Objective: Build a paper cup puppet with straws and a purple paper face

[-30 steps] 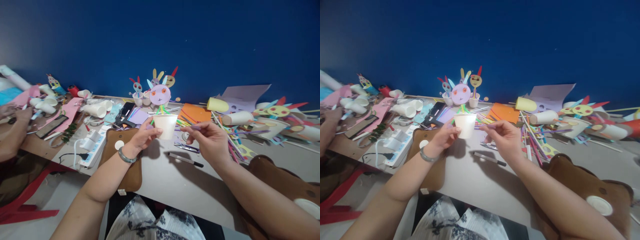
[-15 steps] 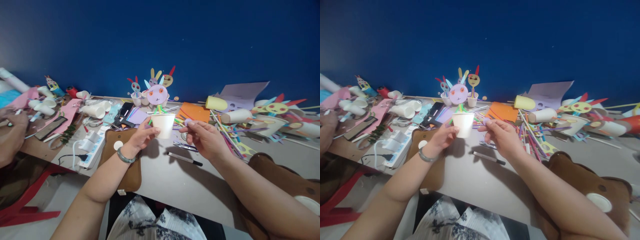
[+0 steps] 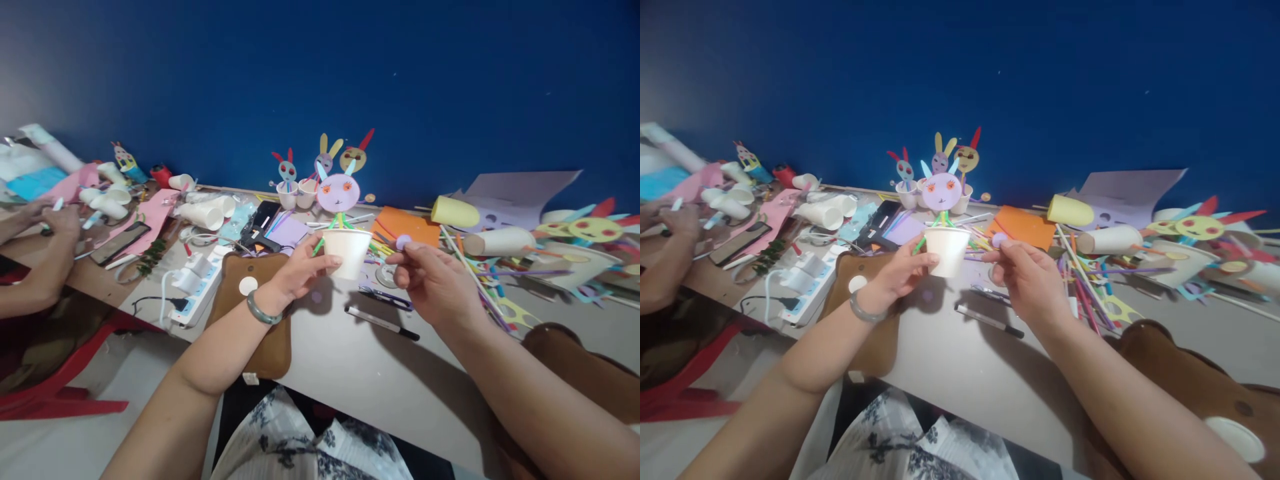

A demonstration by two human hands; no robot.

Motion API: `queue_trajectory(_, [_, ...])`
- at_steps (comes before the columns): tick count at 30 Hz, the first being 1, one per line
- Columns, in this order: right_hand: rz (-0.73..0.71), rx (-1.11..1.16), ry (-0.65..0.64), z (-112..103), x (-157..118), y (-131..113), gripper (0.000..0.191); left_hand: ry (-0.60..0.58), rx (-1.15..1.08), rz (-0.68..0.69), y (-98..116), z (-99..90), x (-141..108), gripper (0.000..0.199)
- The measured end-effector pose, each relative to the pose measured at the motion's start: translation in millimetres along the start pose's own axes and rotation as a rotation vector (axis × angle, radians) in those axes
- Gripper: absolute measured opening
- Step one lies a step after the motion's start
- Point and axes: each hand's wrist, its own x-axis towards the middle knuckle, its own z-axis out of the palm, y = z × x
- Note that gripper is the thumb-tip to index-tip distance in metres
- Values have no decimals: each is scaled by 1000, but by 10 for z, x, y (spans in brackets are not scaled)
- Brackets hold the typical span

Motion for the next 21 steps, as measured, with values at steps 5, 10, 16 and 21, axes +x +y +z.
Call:
queue_trajectory(5, [-22, -31, -19, -5, 23, 33, 21, 28, -66, -44, -15, -28, 42, 57])
queue_trajectory(10, [-21, -43, -14, -41, 51, 74, 24, -13, -20, -47, -5, -35, 46, 55])
queue_trajectory(16, [-62, -78, -17, -47, 86, 84, 28, -7, 143, -149, -84, -71, 99, 46])
queue_trajectory(21, [-52, -146, -91, -37, 96, 102, 33, 62, 222, -160, -235, -122, 167, 52])
